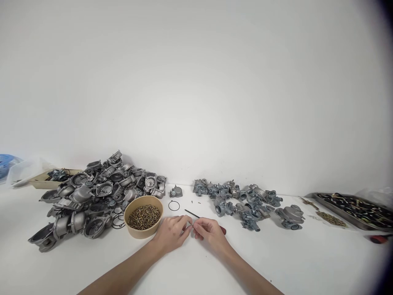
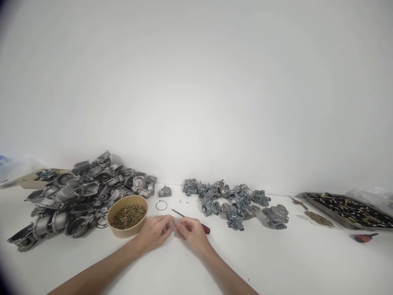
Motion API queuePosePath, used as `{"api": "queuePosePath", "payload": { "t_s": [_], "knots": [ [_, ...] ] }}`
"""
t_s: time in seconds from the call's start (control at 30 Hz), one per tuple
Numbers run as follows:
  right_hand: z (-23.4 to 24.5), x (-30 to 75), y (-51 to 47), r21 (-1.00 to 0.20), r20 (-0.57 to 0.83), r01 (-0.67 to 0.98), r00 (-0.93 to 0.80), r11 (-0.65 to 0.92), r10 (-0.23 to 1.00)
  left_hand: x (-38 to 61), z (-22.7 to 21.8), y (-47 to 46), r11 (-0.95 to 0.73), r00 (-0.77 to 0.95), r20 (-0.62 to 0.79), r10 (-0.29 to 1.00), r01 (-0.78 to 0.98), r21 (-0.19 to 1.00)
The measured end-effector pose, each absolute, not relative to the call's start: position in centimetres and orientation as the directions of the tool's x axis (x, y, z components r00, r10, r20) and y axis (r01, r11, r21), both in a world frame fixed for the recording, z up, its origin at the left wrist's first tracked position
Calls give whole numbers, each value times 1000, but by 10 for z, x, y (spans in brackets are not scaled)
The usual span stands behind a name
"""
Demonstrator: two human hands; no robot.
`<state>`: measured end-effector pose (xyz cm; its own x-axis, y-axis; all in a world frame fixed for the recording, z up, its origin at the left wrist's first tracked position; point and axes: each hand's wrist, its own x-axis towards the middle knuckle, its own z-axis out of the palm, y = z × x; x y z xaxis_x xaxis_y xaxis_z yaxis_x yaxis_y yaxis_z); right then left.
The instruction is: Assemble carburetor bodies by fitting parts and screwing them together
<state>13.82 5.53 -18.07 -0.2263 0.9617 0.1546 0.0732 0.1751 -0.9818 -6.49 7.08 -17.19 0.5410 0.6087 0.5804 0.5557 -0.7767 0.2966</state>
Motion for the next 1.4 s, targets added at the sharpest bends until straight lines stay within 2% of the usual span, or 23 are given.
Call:
{"api": "queuePosePath", "payload": {
  "t_s": [1.4],
  "knots": [
    [-175,134,52,-982,149,89,-185,167,971,-65,-172,72,-768,520,592,616,562,306]
  ]
}}
